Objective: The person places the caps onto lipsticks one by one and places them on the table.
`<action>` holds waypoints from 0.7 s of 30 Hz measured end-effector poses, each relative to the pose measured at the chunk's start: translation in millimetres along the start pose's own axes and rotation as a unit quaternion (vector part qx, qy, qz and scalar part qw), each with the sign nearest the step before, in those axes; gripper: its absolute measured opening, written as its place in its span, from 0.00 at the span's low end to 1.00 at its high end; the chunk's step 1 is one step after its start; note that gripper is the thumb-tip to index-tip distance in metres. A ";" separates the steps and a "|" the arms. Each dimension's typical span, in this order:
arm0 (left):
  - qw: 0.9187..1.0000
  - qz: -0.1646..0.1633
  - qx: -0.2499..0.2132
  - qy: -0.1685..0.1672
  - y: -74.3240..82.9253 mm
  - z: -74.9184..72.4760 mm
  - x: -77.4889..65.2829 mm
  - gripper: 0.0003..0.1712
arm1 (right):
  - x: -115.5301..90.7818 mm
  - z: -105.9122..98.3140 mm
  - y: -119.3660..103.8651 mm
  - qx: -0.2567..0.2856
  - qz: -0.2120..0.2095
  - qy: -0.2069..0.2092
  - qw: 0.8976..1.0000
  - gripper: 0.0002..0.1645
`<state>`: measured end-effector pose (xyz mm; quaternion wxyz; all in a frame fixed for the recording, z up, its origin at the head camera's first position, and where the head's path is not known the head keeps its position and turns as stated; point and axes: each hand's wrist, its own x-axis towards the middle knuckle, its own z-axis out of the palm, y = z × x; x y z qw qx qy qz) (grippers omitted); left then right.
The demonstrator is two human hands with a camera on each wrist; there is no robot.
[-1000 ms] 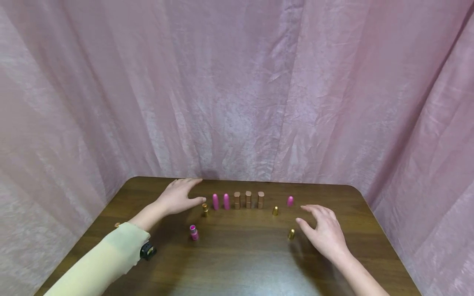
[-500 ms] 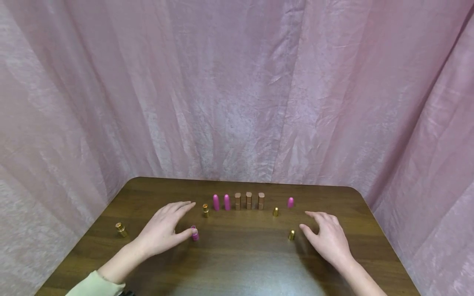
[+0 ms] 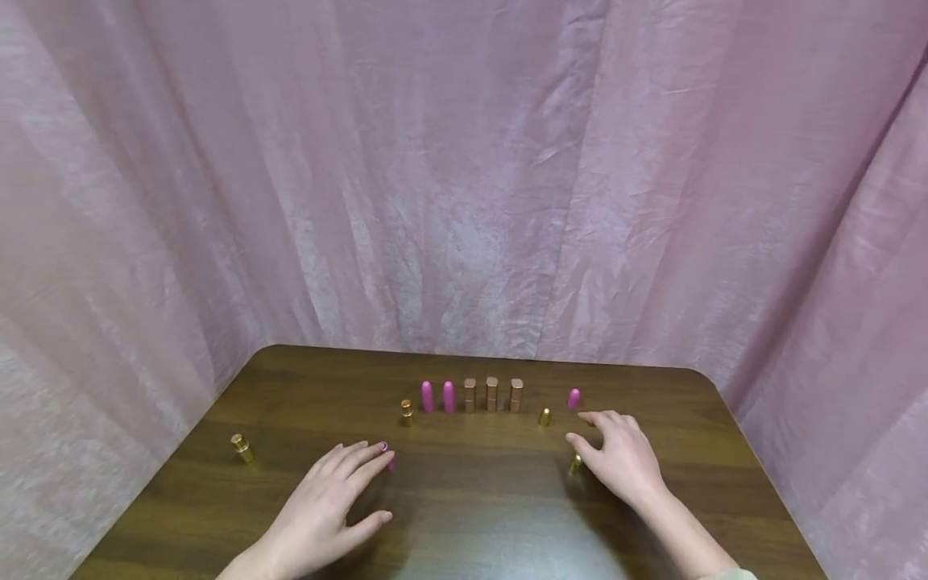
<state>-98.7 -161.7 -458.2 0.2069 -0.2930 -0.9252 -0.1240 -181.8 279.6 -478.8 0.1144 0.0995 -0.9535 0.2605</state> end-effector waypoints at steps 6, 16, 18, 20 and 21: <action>0.996 0.093 0.008 0.006 9.8 9.3 -8.3 0.42 | 30.7 14.1 -11.9 -0.013 0.020 -0.059 0.998 0.31; 0.991 0.125 0.008 -0.042 7.1 20.2 -27.2 0.38 | 59.6 34.8 -17.9 -0.045 0.039 -0.114 0.992 0.27; 0.991 0.125 0.011 -0.047 5.8 20.8 -30.1 0.38 | 62.4 37.4 -18.3 -0.048 0.039 -0.114 0.992 0.25; 0.991 0.124 0.013 -0.050 4.4 21.3 -32.6 0.38 | 64.6 40.1 -18.7 -0.050 0.038 -0.115 0.991 0.25; 0.991 0.124 0.013 -0.051 3.7 21.6 -33.7 0.38 | 65.7 41.3 -19.0 -0.050 0.039 -0.115 0.991 0.25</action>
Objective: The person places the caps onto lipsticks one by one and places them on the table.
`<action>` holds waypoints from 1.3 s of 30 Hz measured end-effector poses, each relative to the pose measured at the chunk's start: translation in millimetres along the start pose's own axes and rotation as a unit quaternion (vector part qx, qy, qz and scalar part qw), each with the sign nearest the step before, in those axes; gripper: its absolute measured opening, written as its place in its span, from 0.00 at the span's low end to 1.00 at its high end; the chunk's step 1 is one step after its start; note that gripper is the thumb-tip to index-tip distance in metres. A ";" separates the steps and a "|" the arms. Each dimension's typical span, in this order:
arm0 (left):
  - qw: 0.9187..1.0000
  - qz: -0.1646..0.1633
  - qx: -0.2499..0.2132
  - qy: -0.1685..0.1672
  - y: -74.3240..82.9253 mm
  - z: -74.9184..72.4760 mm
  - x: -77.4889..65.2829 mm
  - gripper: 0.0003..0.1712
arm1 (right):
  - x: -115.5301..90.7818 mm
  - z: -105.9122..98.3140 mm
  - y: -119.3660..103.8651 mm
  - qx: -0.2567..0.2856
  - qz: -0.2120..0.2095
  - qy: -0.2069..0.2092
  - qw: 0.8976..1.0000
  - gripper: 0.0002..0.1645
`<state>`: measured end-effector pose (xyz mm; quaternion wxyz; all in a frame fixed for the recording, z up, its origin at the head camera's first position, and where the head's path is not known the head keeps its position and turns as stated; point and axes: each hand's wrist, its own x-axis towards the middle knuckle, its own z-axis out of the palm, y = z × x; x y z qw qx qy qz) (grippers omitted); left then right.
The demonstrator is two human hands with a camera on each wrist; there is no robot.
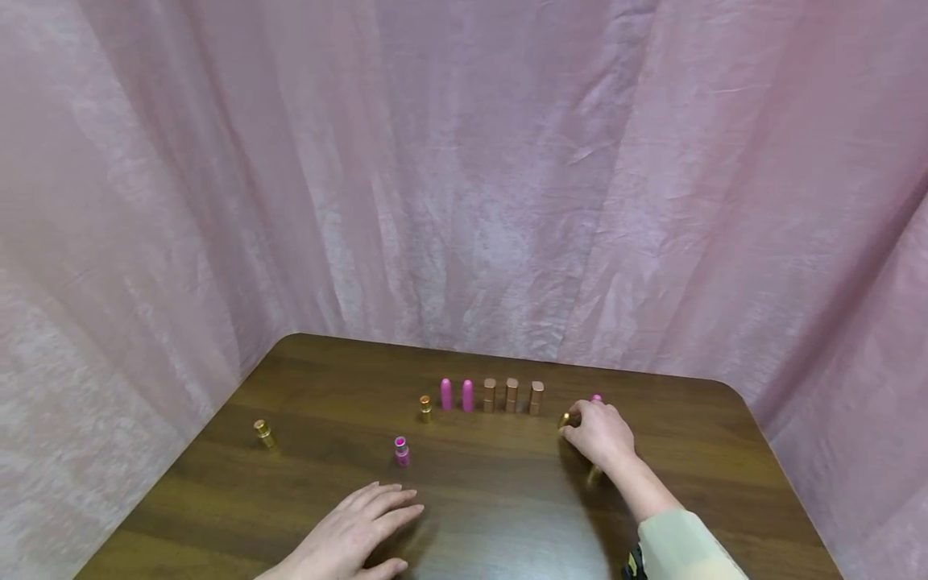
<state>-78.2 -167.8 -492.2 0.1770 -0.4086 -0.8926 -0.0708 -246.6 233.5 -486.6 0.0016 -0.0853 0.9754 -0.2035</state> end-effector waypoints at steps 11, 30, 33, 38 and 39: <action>1.000 -0.012 -0.020 0.006 -1.3 -3.5 -1.3 0.36 | 2.3 1.4 -1.3 0.044 0.000 0.026 0.999 0.16; 0.953 -0.248 -0.172 0.020 -59.6 -34.9 29.2 0.27 | -38.1 -30.5 -12.5 0.587 0.125 0.001 0.800 0.24; 0.932 -0.307 -0.193 0.025 -78.6 -32.9 35.3 0.25 | -43.4 -32.8 -14.6 0.682 0.144 -0.019 0.716 0.08; 0.914 -0.354 -0.195 0.024 -101.3 -22.3 44.2 0.24 | -50.6 -34.5 -16.8 0.775 0.184 -0.053 0.603 0.12; 0.913 -0.358 -0.196 0.021 -103.9 -19.8 46.2 0.25 | -51.7 -34.9 -17.1 0.784 0.191 -0.057 0.587 0.12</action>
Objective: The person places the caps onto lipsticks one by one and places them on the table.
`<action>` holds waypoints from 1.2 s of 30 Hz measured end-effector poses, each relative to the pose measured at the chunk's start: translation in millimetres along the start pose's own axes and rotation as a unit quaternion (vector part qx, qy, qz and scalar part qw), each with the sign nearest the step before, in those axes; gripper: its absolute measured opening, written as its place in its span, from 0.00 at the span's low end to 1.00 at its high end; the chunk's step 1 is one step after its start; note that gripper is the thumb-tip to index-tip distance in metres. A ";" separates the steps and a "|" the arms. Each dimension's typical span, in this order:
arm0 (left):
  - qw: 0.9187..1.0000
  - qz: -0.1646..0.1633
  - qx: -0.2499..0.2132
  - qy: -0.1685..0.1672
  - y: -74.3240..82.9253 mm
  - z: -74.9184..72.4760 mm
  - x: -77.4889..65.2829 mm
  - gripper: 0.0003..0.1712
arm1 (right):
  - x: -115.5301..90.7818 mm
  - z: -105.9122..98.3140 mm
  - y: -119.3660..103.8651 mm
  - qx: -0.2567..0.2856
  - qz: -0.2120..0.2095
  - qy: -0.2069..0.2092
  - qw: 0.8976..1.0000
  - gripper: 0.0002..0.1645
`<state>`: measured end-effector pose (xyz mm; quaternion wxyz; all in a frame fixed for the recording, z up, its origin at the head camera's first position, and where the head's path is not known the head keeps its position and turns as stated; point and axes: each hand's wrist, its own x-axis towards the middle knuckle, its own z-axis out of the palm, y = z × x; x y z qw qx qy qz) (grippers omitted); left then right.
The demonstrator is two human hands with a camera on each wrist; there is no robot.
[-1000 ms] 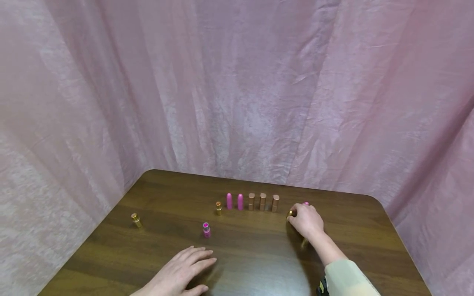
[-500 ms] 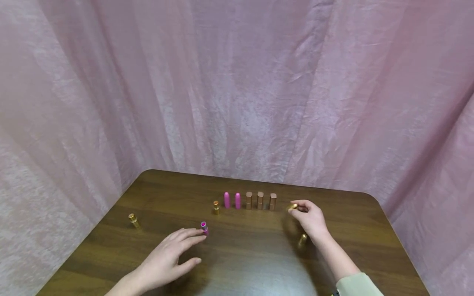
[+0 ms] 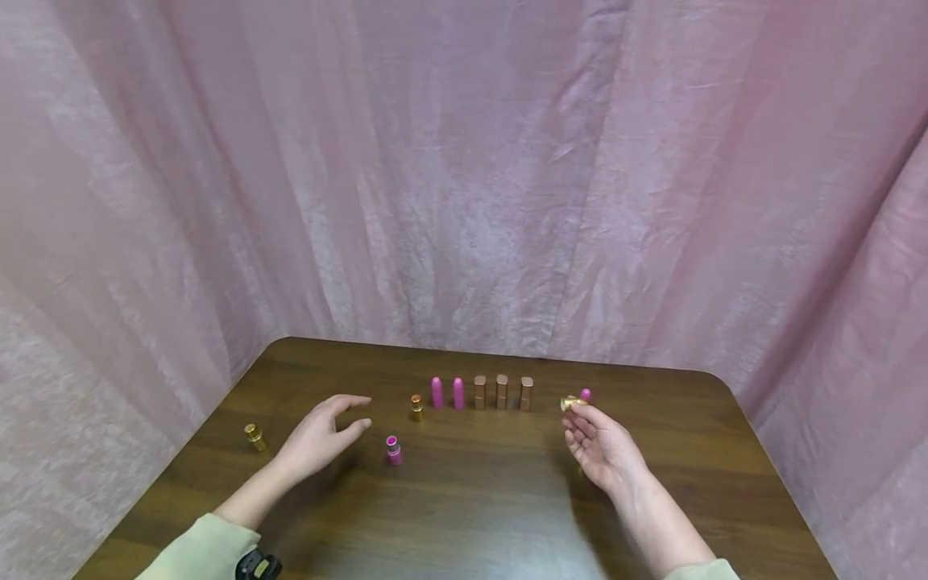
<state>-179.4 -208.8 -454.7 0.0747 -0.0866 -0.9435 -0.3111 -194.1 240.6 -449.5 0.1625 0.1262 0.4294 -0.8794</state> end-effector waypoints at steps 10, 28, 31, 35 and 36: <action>0.999 -0.020 -0.009 -0.033 -3.4 24.1 37.1 0.27 | -2.8 1.8 3.3 0.016 0.016 0.001 1.000 0.13; 0.997 0.009 -0.027 -0.073 -12.1 66.1 73.8 0.19 | -12.6 7.4 13.3 -0.034 -0.009 0.000 0.999 0.12; 0.997 0.015 -0.022 -0.071 -12.3 69.5 75.2 0.19 | -12.9 6.6 14.7 -0.035 -0.011 -0.001 0.999 0.13; 0.997 0.017 -0.024 -0.070 -11.7 73.7 76.4 0.18 | -13.1 5.6 16.3 -0.040 -0.014 -0.005 0.999 0.14; 0.997 0.017 -0.026 -0.069 -11.7 74.6 76.8 0.17 | -13.1 5.3 16.6 -0.041 -0.015 -0.006 0.999 0.13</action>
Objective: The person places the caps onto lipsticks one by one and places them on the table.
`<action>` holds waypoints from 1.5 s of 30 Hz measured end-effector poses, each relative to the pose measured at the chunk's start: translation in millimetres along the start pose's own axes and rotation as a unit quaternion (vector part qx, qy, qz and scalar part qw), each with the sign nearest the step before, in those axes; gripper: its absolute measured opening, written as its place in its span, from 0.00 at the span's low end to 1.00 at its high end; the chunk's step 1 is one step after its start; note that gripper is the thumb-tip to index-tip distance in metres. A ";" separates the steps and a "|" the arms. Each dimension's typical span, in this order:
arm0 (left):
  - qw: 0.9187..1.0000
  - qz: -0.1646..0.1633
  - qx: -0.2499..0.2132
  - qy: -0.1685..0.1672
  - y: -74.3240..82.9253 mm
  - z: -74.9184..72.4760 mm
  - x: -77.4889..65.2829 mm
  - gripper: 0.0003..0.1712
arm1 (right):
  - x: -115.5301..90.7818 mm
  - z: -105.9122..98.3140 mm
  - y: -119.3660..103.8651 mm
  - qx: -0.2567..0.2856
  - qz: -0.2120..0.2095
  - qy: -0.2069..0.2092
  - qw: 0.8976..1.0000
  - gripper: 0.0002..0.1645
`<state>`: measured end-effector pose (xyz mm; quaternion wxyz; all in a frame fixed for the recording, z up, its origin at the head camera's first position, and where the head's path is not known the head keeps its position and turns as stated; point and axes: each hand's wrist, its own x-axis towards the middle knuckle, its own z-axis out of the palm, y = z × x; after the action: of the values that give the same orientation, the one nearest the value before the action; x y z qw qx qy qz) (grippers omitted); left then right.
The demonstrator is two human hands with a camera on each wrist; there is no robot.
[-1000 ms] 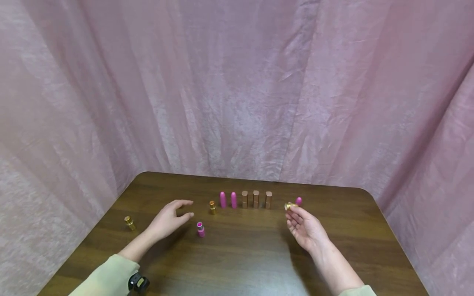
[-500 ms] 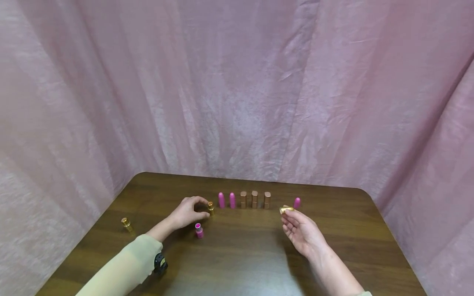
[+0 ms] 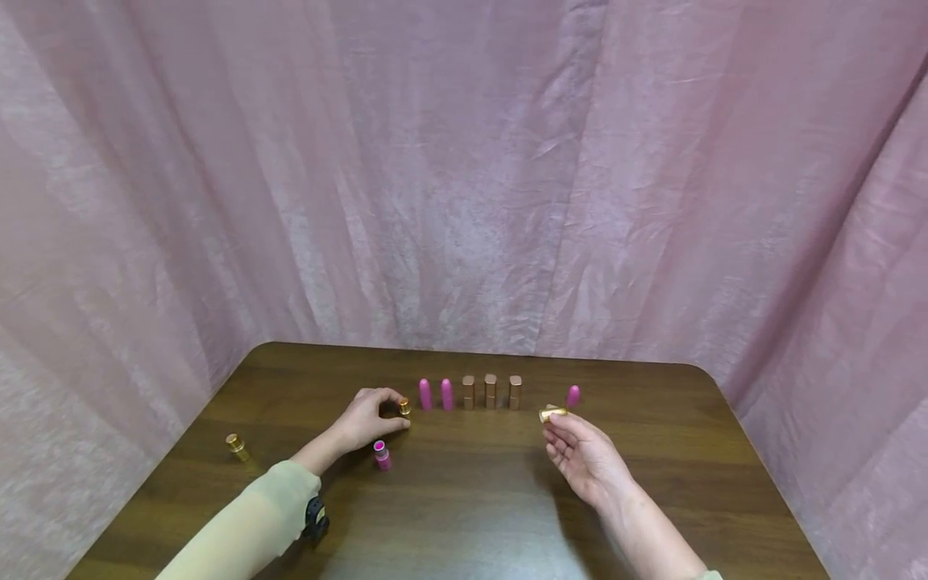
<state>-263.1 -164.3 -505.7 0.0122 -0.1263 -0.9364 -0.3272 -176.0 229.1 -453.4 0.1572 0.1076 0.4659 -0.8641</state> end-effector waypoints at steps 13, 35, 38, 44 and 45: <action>1.000 -0.004 0.004 0.025 15.3 -37.0 -10.6 0.12 | -1.8 1.0 2.9 -0.024 -0.013 0.008 1.000 0.11; 0.952 0.250 0.158 0.075 102.2 -43.7 -41.8 0.10 | 7.0 40.2 27.1 -0.108 -0.119 0.029 0.987 0.10; 0.945 0.266 0.177 0.077 111.1 -37.2 -40.4 0.11 | 7.5 47.3 32.7 -0.096 -0.121 0.017 0.988 0.12; 0.923 0.294 0.232 0.094 124.5 -25.9 -39.0 0.12 | 9.0 57.3 42.2 -0.068 -0.125 0.021 0.990 0.12; 0.920 0.296 0.239 0.095 126.2 -24.5 -39.1 0.12 | 9.3 58.5 43.3 -0.065 -0.125 0.023 0.990 0.12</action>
<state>-195.9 -93.2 -413.6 0.2277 -0.3596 -0.9009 -0.0852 -170.8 156.0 -458.1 0.0435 0.0576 0.5347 -0.8419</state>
